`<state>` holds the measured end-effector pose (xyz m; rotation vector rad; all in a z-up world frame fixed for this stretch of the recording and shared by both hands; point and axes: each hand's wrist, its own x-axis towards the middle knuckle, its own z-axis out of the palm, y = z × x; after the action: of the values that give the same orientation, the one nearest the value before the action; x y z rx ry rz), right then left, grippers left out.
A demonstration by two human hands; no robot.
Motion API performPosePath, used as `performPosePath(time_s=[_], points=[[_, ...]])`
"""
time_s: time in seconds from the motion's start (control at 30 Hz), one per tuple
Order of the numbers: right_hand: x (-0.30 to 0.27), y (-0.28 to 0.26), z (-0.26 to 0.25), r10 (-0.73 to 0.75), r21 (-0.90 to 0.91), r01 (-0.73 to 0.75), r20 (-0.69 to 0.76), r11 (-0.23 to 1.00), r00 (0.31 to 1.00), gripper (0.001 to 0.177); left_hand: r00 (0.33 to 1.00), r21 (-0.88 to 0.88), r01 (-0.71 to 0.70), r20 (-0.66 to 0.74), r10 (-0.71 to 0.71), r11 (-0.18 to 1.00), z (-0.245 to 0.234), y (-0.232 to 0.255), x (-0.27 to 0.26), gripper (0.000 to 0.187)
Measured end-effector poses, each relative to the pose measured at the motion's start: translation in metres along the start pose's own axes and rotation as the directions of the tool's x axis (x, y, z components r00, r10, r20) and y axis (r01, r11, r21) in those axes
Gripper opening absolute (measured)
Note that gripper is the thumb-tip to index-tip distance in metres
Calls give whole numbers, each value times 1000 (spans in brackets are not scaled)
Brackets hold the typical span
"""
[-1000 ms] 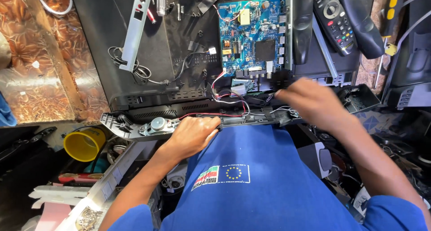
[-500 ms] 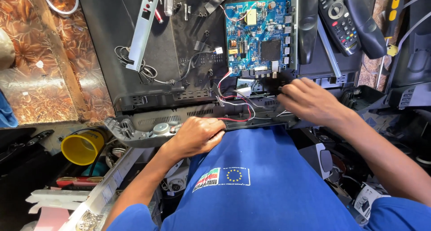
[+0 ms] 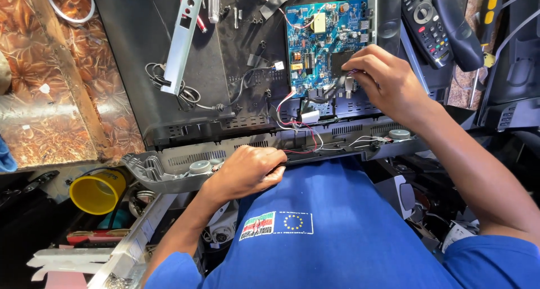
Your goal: The person works on the internal components of a television, connecting wires to the circuit board and using a screwdriver to secure parts. They then attach a metal casing to the device and fasten it with screws.
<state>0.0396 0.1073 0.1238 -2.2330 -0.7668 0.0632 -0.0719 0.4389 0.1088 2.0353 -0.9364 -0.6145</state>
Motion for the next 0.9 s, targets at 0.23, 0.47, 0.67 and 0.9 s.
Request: performPosePath(time_s=[0.23,0.47,0.67,0.9], points=[[22,13,13,-129,-21,130,69,991,989,19,992,-45,80,97,-75,996,-3,-2,6,12],[17,26,27,-76,-82,78,28,994,997,26,995,-70,51,92,-44,996,0,-11,6,14],[11,32,34,27,-12,-27,-2,1000,1000,28,998,-75,-18,54,22,997,7,-21,1,24],[14,28,33,74,-13,-73,37,997,997,23,997,-60,-36,64,40,998,9,-24,0,23]])
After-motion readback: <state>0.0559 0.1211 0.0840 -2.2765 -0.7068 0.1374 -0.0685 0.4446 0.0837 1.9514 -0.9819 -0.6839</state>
